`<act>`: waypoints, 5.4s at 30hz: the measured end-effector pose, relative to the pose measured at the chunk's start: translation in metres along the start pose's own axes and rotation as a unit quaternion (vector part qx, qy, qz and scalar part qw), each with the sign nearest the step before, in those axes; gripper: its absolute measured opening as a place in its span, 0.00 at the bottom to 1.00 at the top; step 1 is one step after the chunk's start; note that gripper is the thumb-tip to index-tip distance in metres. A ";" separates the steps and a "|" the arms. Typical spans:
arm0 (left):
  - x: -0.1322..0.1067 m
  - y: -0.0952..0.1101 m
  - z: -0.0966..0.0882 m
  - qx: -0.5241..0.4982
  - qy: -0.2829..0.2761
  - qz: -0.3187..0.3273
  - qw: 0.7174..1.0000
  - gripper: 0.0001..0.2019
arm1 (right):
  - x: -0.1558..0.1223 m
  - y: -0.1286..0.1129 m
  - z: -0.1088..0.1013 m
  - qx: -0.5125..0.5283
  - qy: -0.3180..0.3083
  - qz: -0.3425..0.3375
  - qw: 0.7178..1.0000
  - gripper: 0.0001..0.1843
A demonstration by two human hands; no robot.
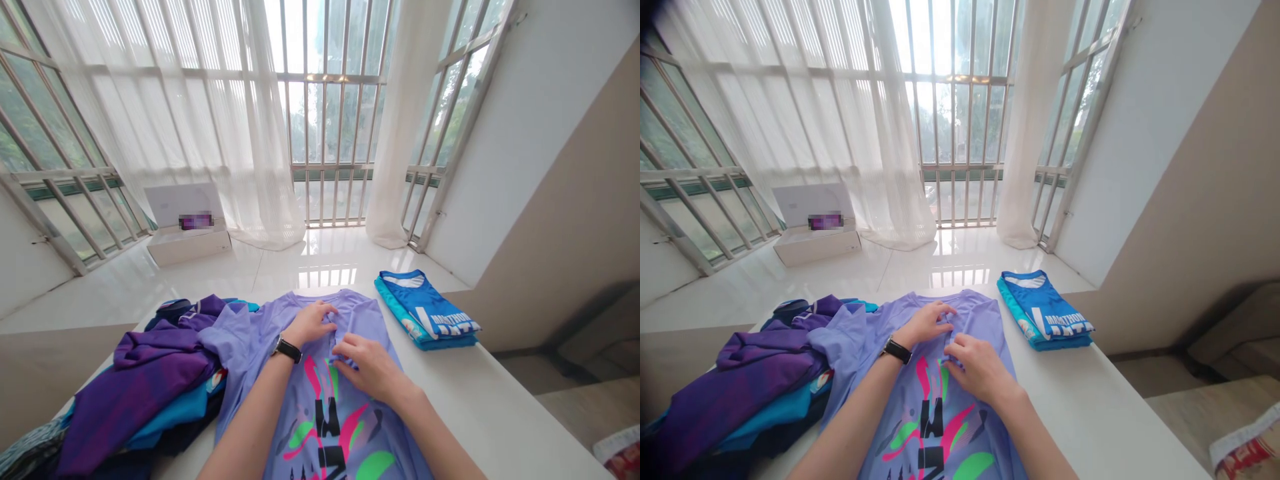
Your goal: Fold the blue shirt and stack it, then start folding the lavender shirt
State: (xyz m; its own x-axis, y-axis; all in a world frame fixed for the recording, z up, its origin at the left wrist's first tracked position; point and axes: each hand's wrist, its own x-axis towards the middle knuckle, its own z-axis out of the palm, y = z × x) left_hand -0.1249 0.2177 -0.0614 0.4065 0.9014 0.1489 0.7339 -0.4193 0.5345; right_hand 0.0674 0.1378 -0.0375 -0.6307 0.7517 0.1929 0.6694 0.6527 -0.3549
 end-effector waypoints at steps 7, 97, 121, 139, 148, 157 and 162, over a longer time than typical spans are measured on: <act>0.003 0.009 0.009 -0.010 0.085 -0.020 0.996 0.06 | -0.004 0.012 -0.003 0.017 0.021 -0.004 1.000 0.11; -0.020 0.030 -0.032 -0.181 -0.118 -0.091 0.972 0.55 | -0.020 0.077 -0.011 0.186 -0.074 0.203 0.959 0.17; -0.085 0.047 0.027 -0.104 0.093 -0.074 0.987 0.25 | 0.055 0.128 -0.037 0.014 0.042 0.188 0.981 0.17; -0.082 0.066 0.036 -0.015 0.105 -0.078 0.991 0.12 | 0.071 0.135 -0.021 -0.027 -0.070 0.162 0.984 0.11; -0.084 0.066 0.040 -0.033 0.095 -0.085 0.991 0.14 | 0.068 0.139 -0.025 -0.076 -0.070 0.207 0.973 0.11; -0.085 0.070 0.039 -0.017 0.095 -0.081 0.992 0.11 | 0.069 0.127 -0.037 -0.144 -0.049 0.282 0.947 0.11; -0.084 0.069 0.040 -0.055 0.098 -0.077 0.991 0.13 | 0.069 0.123 -0.043 -0.159 -0.031 0.331 0.930 0.13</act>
State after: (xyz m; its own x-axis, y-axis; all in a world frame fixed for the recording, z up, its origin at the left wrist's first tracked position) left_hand -0.0870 0.1088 -0.0701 0.1727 0.9621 0.2109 0.7108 -0.2700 0.6495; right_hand 0.1230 0.2734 -0.0286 -0.0543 0.9981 -0.0293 0.9948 0.0515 -0.0873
